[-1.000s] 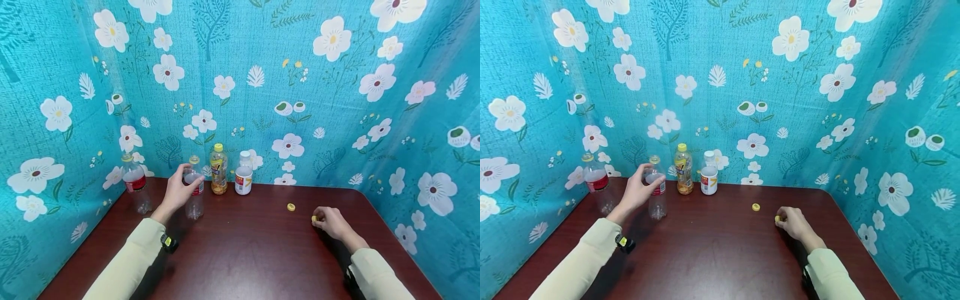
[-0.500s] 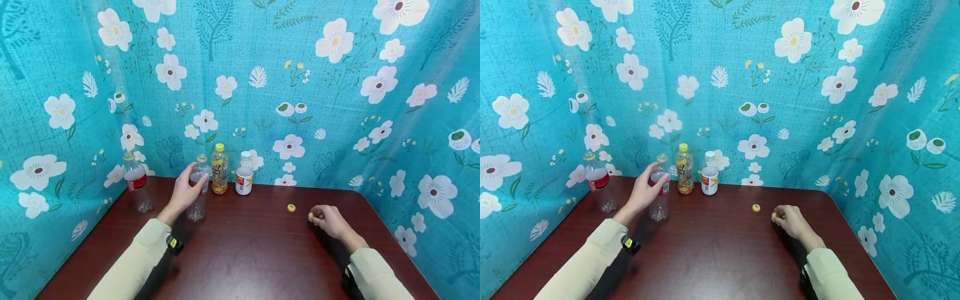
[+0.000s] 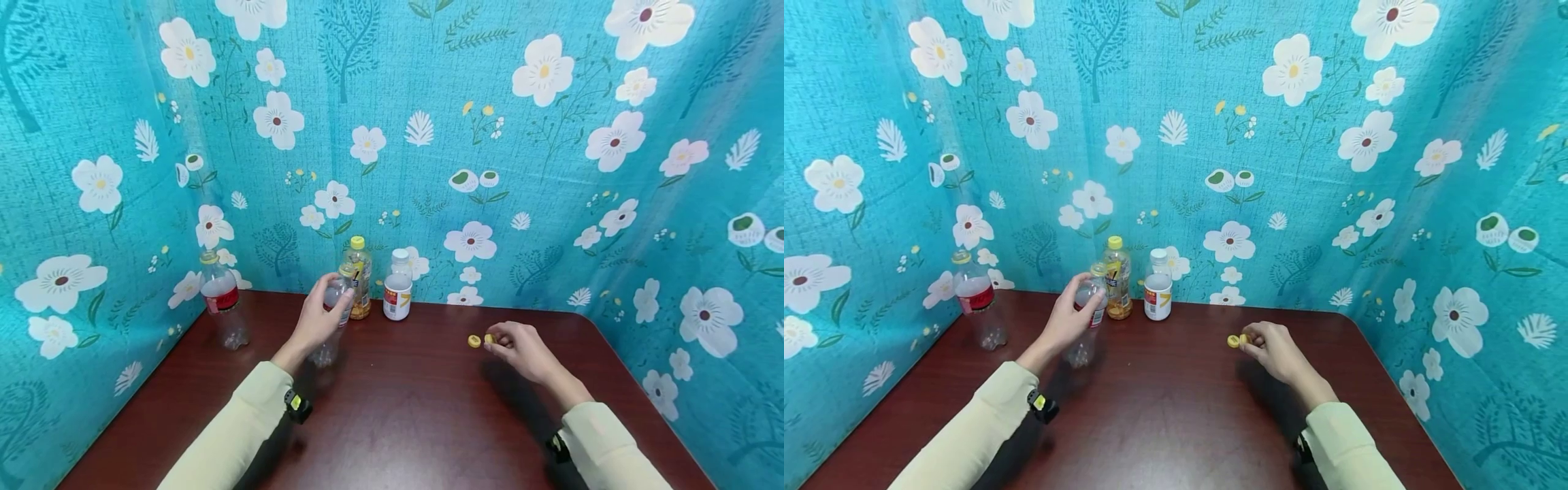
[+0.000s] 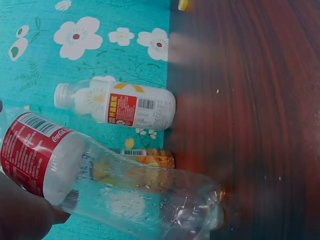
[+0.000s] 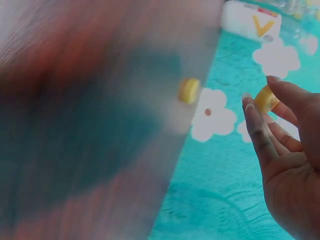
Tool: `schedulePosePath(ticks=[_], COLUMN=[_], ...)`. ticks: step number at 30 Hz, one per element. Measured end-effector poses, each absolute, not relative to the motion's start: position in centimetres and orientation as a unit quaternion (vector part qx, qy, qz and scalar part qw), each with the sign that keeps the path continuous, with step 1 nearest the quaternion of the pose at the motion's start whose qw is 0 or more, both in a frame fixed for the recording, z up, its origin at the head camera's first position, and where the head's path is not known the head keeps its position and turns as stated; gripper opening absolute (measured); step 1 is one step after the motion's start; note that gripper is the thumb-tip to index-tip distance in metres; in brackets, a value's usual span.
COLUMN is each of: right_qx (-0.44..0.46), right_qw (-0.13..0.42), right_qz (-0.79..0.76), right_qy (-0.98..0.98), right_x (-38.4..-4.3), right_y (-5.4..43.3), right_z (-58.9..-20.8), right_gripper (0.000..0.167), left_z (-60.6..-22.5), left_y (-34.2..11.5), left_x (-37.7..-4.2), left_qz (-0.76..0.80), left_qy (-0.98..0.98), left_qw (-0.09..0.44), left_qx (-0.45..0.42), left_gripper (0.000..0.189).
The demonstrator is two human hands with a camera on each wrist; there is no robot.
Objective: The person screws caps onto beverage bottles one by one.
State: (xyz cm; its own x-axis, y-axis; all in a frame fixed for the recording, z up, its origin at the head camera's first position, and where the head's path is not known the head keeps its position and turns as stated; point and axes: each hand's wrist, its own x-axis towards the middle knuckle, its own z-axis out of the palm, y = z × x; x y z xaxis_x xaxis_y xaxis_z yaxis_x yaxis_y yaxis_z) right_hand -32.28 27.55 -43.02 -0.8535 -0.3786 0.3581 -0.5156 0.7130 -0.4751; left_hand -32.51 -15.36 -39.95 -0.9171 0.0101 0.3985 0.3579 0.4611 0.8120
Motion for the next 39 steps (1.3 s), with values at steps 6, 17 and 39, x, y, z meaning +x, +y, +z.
schedulePosePath(ticks=[6, 17, 39], right_qx=[0.251, 0.292, 0.344], right_qw=[0.136, 0.133, 0.150], right_qz=[0.307, 0.341, 0.330], right_qy=[-0.908, -0.884, -0.866], right_x=[-31.6, -30.2, -30.1], right_y=[25.8, 22.1, 18.4], right_z=[-40.8, -36.7, -32.3], right_gripper=[0.022, 0.027, 0.023], left_z=[-40.5, -40.2, -40.6], left_y=[-14.6, -12.6, -8.5], left_x=[-32.5, -32.0, -30.6], left_qz=[-0.517, -0.517, -0.507], left_qy=[-0.833, -0.831, -0.827], left_qw=[0.165, 0.169, 0.151], left_qx=[-0.106, -0.115, -0.193], left_gripper=[0.058, 0.050, 0.047])
